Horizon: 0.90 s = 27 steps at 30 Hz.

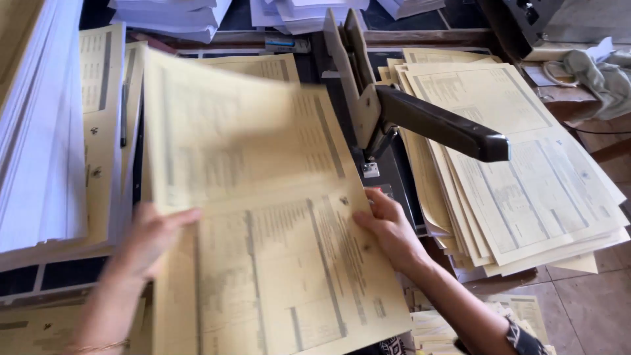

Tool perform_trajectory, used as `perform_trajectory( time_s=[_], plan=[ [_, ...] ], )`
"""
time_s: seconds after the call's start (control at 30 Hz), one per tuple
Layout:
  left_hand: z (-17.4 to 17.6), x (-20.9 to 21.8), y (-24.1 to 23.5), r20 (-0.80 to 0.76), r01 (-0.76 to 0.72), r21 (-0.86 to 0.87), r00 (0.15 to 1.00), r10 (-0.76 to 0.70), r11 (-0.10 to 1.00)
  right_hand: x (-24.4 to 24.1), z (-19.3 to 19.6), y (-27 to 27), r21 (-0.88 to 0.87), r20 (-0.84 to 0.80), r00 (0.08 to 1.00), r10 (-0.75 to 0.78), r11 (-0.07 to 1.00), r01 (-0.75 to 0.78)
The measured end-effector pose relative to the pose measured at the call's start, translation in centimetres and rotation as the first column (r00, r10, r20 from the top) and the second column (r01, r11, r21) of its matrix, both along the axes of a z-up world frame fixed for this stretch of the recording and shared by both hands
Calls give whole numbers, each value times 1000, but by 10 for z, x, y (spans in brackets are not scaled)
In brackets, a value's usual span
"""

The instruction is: Sorting, aligning, and stapling sets of printed documents using a manual heavy-duty stapler.

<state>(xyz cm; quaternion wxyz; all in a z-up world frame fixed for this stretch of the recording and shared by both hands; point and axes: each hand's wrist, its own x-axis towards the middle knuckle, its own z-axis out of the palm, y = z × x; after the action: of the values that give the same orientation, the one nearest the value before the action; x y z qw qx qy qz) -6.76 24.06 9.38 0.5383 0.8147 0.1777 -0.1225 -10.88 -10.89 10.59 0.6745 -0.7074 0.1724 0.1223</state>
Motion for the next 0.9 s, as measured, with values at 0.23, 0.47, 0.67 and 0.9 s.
perform_trajectory(
  time_s=[0.23,0.47,0.67,0.9],
  plan=[
    [-92,41,-66,41,-17,-337,999,33,941,1,-7,-62,-189,130,982,-139,968,162],
    [-67,80,-104,194,52,-293,981,6,955,39,-57,-103,-660,240,970,29,738,141],
    [-6,46,-117,448,204,-244,891,-76,948,40,-66,-107,-737,216,976,37,662,138],
    [-47,61,-112,318,228,-197,935,-158,954,50,-62,-111,-861,70,989,129,508,-5]
  ],
)
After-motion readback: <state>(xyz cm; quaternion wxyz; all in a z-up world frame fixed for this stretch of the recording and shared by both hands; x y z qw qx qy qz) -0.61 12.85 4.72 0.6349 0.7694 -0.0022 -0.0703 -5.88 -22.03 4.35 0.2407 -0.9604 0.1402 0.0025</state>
